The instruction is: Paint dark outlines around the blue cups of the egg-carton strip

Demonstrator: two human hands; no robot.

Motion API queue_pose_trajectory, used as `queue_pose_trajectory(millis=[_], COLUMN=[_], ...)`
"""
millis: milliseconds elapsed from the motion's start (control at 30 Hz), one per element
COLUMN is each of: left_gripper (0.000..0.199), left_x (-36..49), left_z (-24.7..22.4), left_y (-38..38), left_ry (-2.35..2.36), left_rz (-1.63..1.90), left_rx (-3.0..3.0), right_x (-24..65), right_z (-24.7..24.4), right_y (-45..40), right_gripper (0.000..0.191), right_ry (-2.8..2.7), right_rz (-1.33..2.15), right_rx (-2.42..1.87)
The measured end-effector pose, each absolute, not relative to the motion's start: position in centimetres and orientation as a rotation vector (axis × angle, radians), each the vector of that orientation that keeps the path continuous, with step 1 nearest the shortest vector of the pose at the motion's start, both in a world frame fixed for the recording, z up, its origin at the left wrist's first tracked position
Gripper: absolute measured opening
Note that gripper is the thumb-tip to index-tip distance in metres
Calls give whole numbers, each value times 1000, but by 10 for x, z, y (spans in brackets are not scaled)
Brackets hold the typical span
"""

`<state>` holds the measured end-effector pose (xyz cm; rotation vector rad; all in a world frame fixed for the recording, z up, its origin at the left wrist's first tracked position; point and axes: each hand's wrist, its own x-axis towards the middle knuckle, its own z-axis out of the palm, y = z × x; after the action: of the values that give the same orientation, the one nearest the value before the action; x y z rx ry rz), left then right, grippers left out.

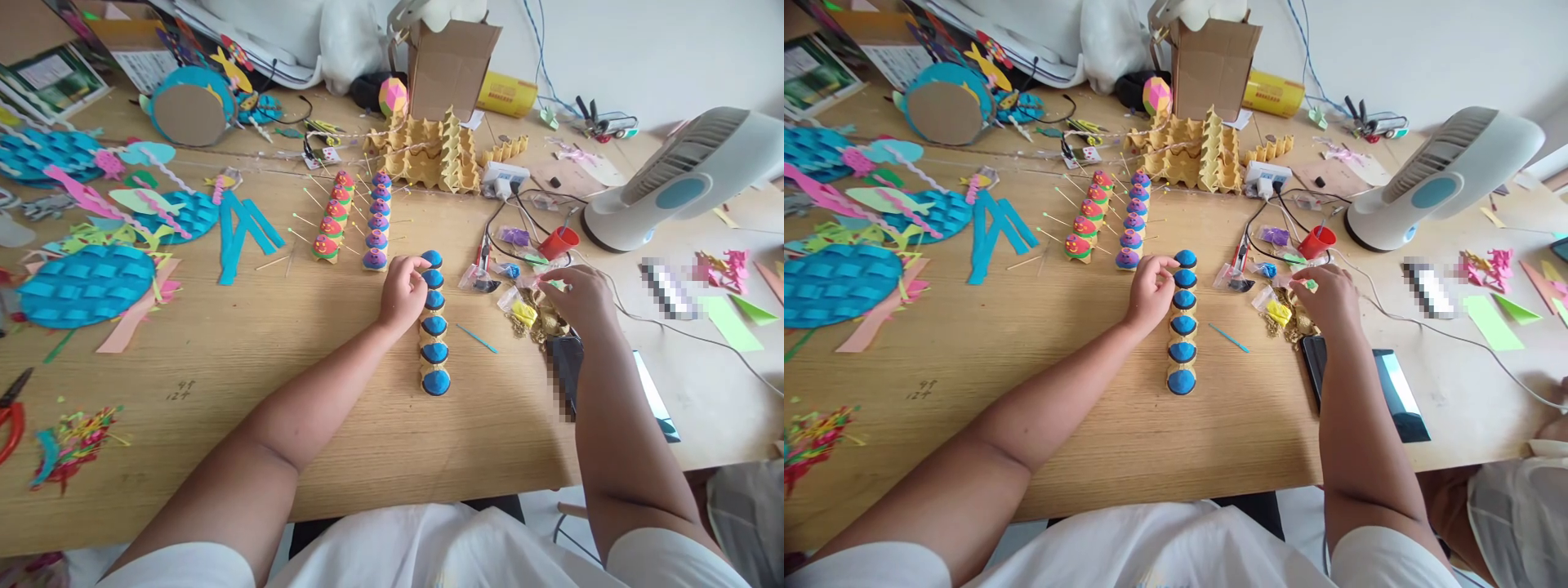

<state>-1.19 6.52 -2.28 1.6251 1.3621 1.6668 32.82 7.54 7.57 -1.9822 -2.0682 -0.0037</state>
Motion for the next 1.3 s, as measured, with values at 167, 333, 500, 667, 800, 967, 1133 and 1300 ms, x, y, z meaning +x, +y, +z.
queue_pose_trajectory(millis=[167,333,500,667,800,967,1133,1300], left_gripper=[39,39,41,40,40,40,39,39], left_x=[-11,-10,-11,-11,-11,-11,-11,-10], left_z=[-21,-21,-21,-20,-20,-21,-21,-20], left_y=[64,64,64,63,64,64,64,64], left_ry=[1358,1363,1369,1380,1388,1367,1361,1382], left_rz=[1667,1677,1682,1679,1663,1683,1682,1669], left_rx=[1623,1600,1575,1593,1582,1604,1605,1603], right_x=[305,286,283,284,291,303,304,310], right_z=[74,66,52,46,51,56,61,84], right_y=[99,121,135,135,130,123,121,140], right_gripper=[33,45,43,37,35,33,34,33], right_ry=[-2089,-2192,-2254,-2230,-2150,-2071,-2122,-2020], right_rz=[74,102,38,4,-29,-46,28,-72], right_rx=[-2047,-2135,-2147,-2066,-2046,-2094,-2156,-2277])
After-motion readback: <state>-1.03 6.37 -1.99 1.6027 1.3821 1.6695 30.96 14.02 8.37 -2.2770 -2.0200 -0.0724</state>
